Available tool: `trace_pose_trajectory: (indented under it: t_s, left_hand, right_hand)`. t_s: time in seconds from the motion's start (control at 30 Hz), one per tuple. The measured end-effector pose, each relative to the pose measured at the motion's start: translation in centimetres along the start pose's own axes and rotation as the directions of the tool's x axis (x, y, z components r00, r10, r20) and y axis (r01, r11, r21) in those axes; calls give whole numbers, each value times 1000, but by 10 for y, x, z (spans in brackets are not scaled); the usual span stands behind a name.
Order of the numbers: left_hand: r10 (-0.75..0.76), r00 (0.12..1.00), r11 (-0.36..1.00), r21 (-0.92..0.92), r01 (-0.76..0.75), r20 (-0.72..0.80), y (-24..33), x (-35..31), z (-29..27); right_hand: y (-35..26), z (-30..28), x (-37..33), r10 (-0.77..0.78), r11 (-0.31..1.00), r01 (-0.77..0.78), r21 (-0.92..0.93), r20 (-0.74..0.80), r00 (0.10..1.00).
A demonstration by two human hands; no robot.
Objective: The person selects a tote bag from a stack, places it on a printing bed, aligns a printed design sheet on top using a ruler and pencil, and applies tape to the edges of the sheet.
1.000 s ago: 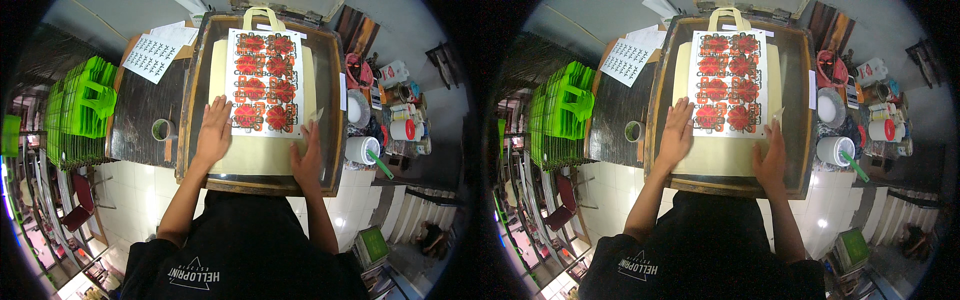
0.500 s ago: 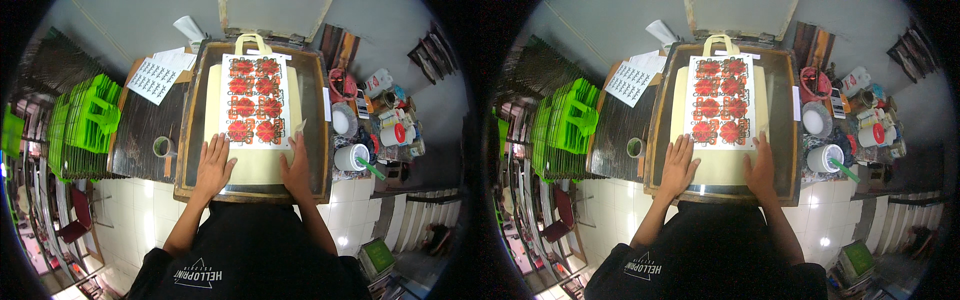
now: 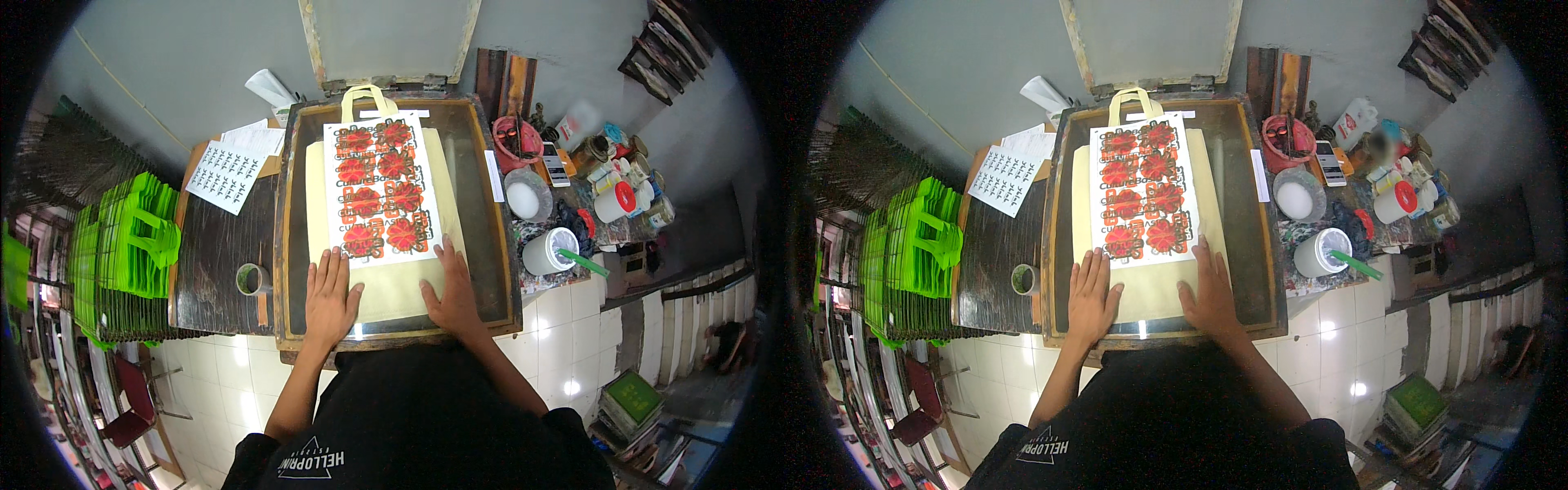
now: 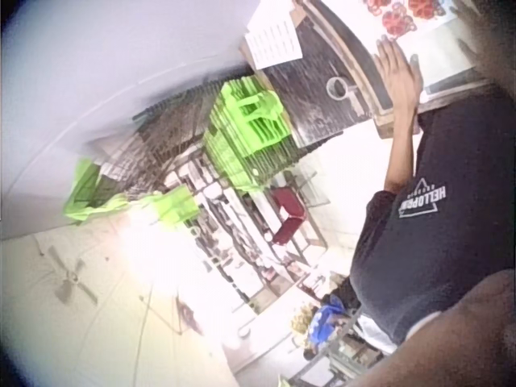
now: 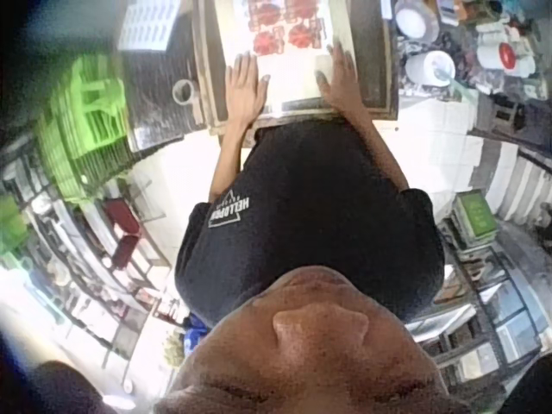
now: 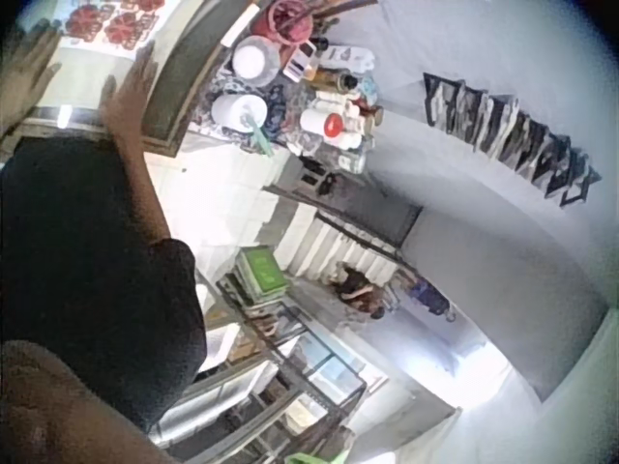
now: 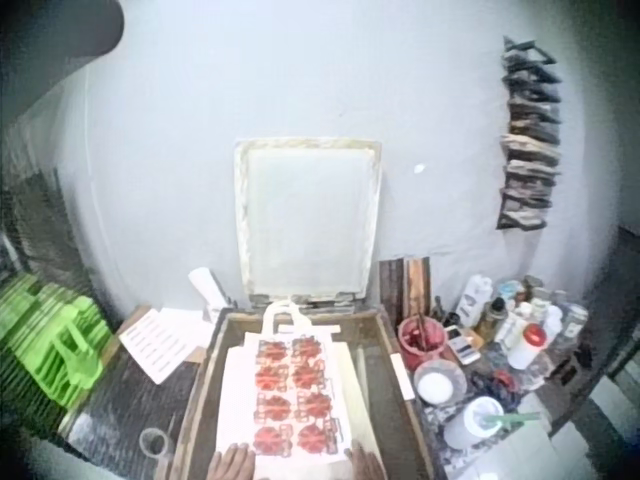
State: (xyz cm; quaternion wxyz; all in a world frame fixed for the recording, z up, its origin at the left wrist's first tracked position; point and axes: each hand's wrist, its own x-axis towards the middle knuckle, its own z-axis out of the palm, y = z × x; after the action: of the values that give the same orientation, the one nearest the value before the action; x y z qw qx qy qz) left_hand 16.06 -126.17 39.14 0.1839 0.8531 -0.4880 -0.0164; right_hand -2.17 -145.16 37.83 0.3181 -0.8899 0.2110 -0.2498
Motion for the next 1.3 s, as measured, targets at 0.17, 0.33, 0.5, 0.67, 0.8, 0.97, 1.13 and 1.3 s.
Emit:
trace_pose_trajectory:
  t_s: [0.17,0.33,0.5,0.67,0.8,0.97,1.13,1.3]
  left_hand:
    - [10,1000,1000,4,-10,-21,1,1,0]
    - [5,1000,1000,5,-4,-30,1,0,1]
    - [-13,999,1000,-18,13,-39,3,-2,-4]
    - [14,996,1000,10,-13,-85,0,-2,-1]
    - [5,995,1000,-4,-6,-103,0,-3,0]
    - [1,995,1000,-2,-1,-101,0,-4,0]
    - [3,995,1000,-3,-4,-99,1,-4,-1]
    - [2,995,1000,-14,-3,-103,1,-3,0]
  right_hand:
    - [3,5,2,60,996,-56,-70,54,997]
    - [4,7,2,38,994,-36,-103,14,999]
    - [5,9,0,54,996,-52,-75,24,998]
    - [1,5,2,47,997,-45,-60,31,998]
    - [-2,3,3,74,997,-72,-34,59,995]
    - [-3,2,3,23,999,-21,-35,43,999]
    - [-3,1,4,24,999,-21,-48,61,998]
    - [-1,1,3,16,996,-10,-84,67,998]
